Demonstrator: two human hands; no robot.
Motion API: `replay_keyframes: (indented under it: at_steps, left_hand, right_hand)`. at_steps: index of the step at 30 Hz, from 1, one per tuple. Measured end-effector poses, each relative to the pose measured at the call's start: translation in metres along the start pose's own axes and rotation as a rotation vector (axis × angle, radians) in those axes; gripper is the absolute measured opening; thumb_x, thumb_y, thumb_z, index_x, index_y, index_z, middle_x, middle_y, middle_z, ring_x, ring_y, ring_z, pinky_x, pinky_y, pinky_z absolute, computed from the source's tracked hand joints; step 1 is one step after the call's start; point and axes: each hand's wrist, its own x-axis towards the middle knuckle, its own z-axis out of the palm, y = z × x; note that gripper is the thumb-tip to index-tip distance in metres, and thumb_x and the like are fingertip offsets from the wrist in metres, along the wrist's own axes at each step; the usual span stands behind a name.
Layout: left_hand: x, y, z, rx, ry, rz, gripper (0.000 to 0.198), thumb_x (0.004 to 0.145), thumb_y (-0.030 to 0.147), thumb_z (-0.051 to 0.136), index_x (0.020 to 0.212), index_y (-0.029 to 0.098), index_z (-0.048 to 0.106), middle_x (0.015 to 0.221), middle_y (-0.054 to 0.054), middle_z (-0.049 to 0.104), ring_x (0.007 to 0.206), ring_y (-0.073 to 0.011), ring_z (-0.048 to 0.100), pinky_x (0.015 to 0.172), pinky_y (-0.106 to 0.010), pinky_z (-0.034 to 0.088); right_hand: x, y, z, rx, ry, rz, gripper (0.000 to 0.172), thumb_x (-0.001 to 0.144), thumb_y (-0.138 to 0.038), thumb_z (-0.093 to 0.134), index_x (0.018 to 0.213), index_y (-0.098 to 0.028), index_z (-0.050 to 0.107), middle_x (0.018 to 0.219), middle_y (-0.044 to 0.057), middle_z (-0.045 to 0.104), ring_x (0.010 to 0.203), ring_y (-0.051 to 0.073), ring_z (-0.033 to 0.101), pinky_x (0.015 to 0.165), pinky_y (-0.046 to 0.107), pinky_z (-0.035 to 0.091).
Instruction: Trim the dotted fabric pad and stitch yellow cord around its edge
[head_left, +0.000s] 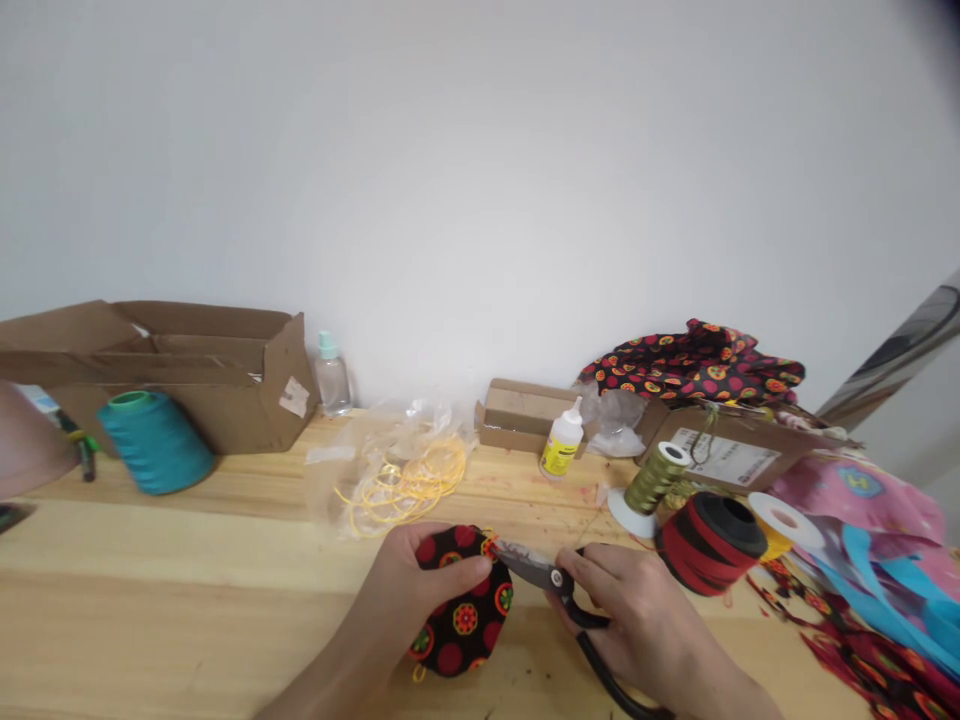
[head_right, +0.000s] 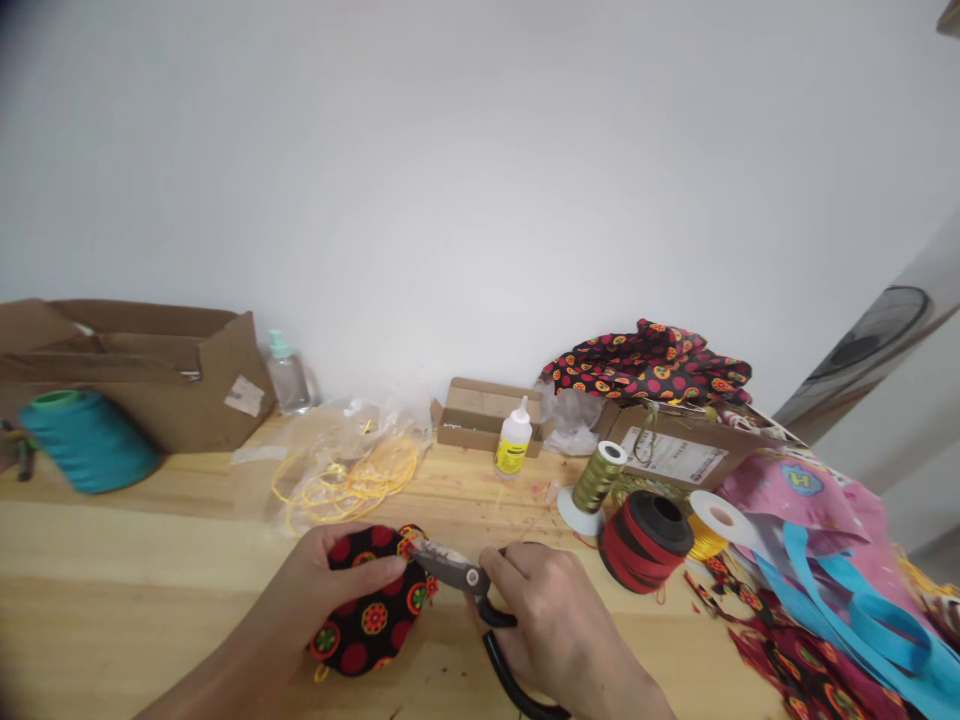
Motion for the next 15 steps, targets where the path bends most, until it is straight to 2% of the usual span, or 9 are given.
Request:
replay_keyframes:
  at_steps: [15]
  left_hand:
    - [0.0012,-0.0030,-0.0010,0.000,-0.019,0.015,0.021,0.051,0.027,0.072,0.063,0.012,0.066,0.058,-0.005,0.068,0.058,-0.0213,0.062,0.056,-0.029,0.047]
  right_hand:
    - [-0.0002,0.0005,-0.0013,-0.016,-0.016,-0.008,0.020,0.068,-0.007,0.045,0.084,-0.015,0.054,0.058,0.002,0.053,0.050,0.013,0.043,0.045,0.024,0.022]
